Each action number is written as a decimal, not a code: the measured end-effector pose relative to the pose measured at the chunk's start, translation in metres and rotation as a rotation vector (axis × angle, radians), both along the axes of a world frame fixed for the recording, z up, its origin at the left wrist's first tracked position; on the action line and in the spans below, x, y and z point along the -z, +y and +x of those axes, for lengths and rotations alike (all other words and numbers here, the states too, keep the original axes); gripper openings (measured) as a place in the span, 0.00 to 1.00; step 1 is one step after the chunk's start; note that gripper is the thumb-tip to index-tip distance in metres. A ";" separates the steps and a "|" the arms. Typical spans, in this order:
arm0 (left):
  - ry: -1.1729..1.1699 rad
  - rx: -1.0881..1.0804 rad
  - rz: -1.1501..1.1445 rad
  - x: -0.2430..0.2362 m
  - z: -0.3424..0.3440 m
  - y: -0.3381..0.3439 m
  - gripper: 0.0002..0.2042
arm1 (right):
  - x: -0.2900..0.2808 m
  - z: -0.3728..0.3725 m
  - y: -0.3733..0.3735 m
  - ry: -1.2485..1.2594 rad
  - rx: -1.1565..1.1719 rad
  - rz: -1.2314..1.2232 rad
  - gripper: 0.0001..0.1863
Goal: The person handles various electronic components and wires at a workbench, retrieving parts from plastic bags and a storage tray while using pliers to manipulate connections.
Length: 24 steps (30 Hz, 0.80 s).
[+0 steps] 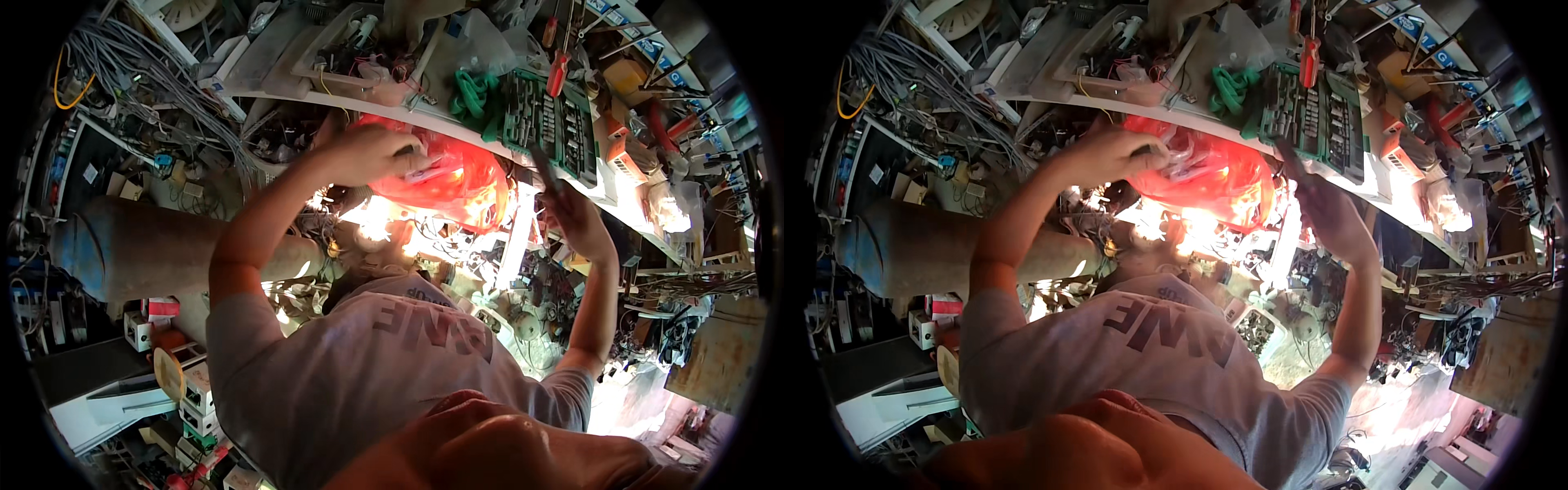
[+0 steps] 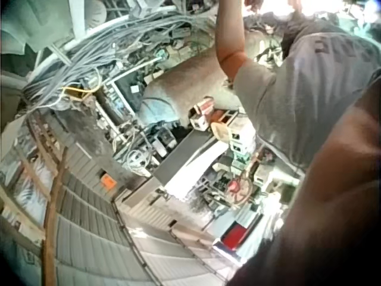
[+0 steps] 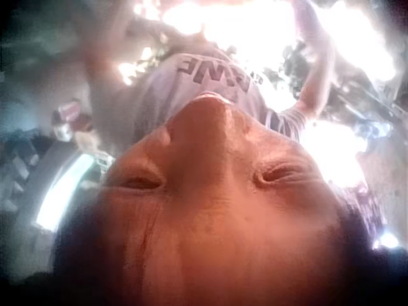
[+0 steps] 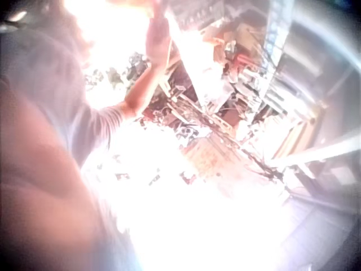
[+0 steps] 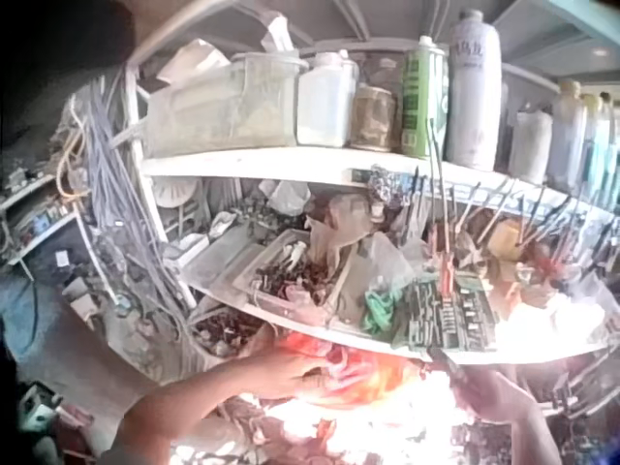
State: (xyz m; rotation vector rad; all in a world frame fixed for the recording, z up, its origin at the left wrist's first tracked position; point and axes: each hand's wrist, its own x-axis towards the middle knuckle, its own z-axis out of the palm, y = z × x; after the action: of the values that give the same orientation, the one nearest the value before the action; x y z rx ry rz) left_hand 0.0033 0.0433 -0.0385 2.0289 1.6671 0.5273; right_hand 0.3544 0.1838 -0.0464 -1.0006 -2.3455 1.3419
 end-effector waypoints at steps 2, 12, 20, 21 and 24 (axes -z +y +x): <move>-0.114 0.038 0.009 0.035 0.030 -0.015 0.20 | 0.026 -0.026 -0.012 0.200 -0.109 -0.187 0.09; -1.118 -0.597 -0.062 0.106 -0.024 -0.103 0.12 | -0.024 -0.220 -0.004 0.477 -0.253 -0.553 0.15; -1.382 -0.989 0.151 0.135 -0.114 -0.136 0.14 | 0.032 -0.305 0.050 0.622 -0.279 -0.902 0.16; -1.392 -1.020 0.165 0.140 -0.133 -0.138 0.15 | 0.044 -0.307 0.047 0.662 -0.308 -1.165 0.15; -1.510 -1.069 0.318 0.144 -0.189 -0.124 0.16 | 0.052 -0.309 0.008 0.734 -0.014 -1.432 0.16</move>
State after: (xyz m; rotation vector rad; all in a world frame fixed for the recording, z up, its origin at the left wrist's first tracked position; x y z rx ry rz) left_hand -0.1856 -0.0805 -0.1821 0.1675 1.3581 2.0300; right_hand 0.0456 0.1916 -0.0980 -0.4792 -0.6483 2.7628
